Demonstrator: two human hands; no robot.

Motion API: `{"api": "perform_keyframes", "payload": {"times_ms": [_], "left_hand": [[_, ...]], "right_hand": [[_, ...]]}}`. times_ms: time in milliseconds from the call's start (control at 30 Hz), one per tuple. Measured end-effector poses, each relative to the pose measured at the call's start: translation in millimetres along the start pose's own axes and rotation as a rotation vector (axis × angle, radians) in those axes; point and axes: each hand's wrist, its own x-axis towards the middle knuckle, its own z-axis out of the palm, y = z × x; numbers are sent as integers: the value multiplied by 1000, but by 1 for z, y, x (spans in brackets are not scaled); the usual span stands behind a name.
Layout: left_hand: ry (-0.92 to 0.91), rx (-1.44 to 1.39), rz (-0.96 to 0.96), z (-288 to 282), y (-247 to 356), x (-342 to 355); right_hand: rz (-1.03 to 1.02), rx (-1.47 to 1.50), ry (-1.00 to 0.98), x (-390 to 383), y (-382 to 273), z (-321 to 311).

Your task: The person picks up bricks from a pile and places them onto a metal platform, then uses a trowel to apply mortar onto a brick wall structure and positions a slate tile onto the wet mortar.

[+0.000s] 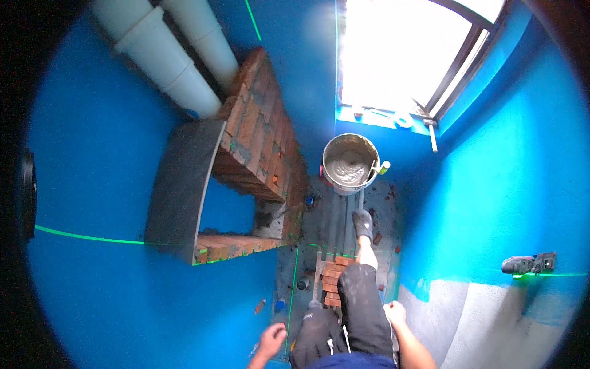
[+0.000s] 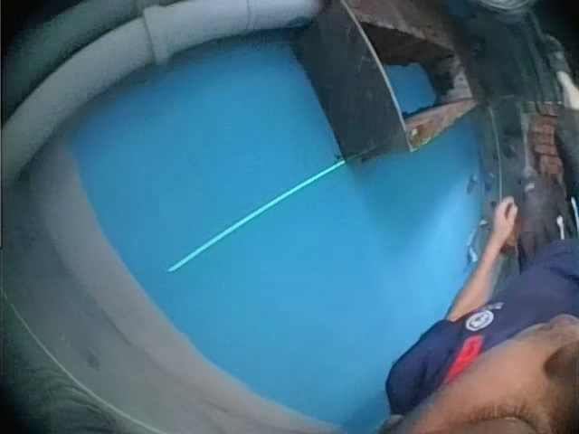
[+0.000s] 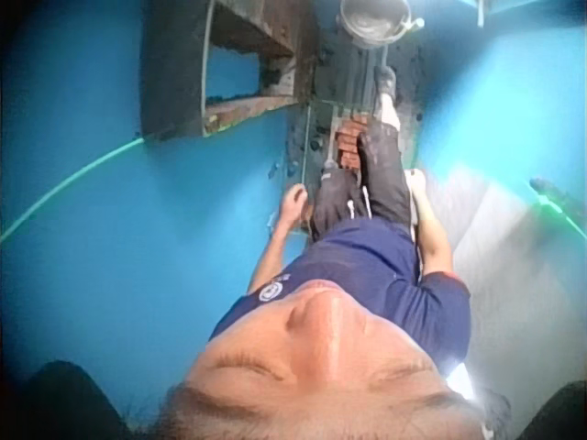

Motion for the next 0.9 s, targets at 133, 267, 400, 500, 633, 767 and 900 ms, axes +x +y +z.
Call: {"api": "perform_keyframes", "payload": {"times_ms": [133, 267, 400, 500, 633, 767, 900], "left_hand": [[249, 219, 294, -85, 223, 62], [613, 310, 355, -147, 336, 119], [821, 587, 18, -223, 365, 193], [582, 445, -328, -253, 365, 241], [569, 530, -546, -271, 356, 245], [536, 491, -641, -276, 361, 249], [481, 457, -617, -274, 376, 269]], "right_hand": [[-173, -75, 58, 123, -71, -37], [-142, 93, 129, 258, -154, -73], [349, 540, -180, 371, -235, -107], [704, 996, -180, 439, -235, -125], [764, 1199, -466, 465, -299, -141], [794, 1533, -459, 483, -292, -136], [664, 1723, -728, 480, -262, -122]]}}
